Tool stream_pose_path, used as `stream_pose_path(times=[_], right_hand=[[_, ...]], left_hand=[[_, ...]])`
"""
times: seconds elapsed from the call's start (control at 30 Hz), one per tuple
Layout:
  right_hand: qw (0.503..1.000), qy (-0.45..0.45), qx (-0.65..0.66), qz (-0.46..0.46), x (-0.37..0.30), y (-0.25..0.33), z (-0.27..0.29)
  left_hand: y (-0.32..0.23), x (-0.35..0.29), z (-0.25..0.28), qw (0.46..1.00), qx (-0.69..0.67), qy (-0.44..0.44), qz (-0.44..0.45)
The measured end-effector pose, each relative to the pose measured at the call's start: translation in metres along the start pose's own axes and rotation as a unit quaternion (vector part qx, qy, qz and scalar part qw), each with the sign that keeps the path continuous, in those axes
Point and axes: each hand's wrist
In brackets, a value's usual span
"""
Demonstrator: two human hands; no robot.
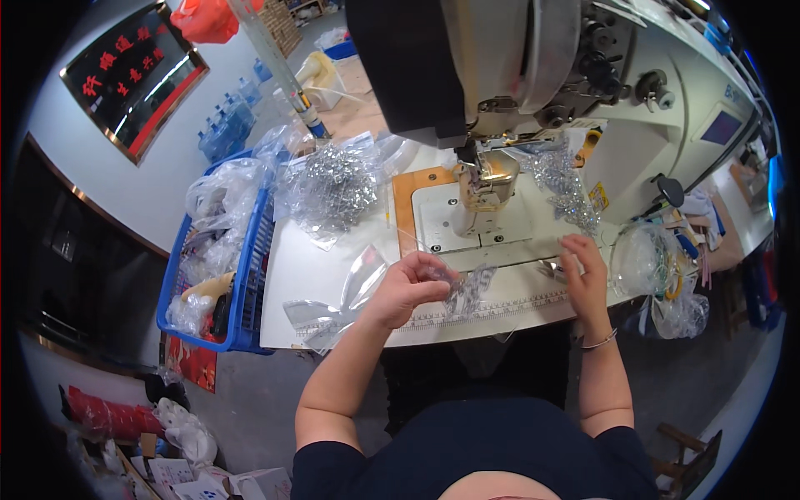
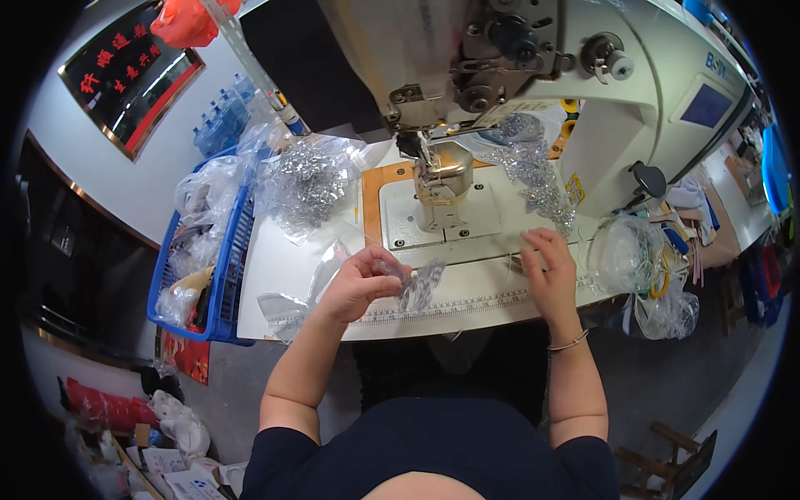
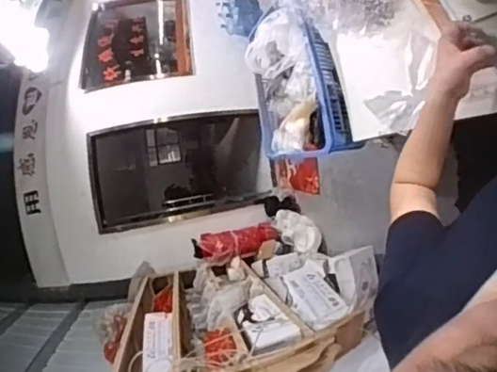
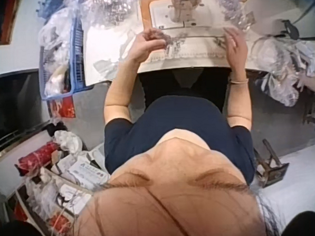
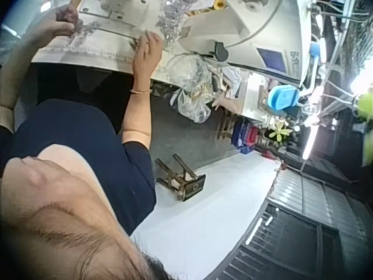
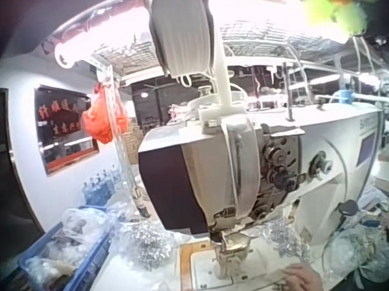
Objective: The person uses a sewing machine to stitch small, silver, star-shaped decorations onto clear plastic sheets. They repeatedly pick up a decoration, place it under the machine's needle, sew it, and then trim the excess thread with scissors. The finished items are placed on the table.
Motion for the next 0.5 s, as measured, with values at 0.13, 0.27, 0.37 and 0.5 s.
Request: stream_pose_path(times=[0.13, 0.27, 0.37, 0.5], right_hand=[[0.91, 0.173, 0.342, -0.16, -0.011, -0.001, -0.021], [0.791, 0.255, 0.443, -0.337, -0.036, 0.026, -0.058], [0.93, 0.112, 0.271, -0.22, -0.048, 0.044, -0.069], [0.972, 0.195, 0.131, 0.007, -0.06, 0.058, -0.053]], left_hand=[[0.023, 0.0, -0.015, 0.992, -0.026, -0.066, -0.109], [0.031, -0.011, -0.033, 0.98, -0.126, -0.096, -0.123], [0.038, -0.022, -0.034, 0.976, -0.061, -0.143, -0.153], [0.032, -0.045, -0.052, 0.96, 0.127, -0.109, -0.225]])
Point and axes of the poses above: each hand's wrist, its own x-axis towards the middle knuckle, its own z-axis out of the back of the hand, y = z × x, and after that the axes turned 14 degrees about -z, right-handed
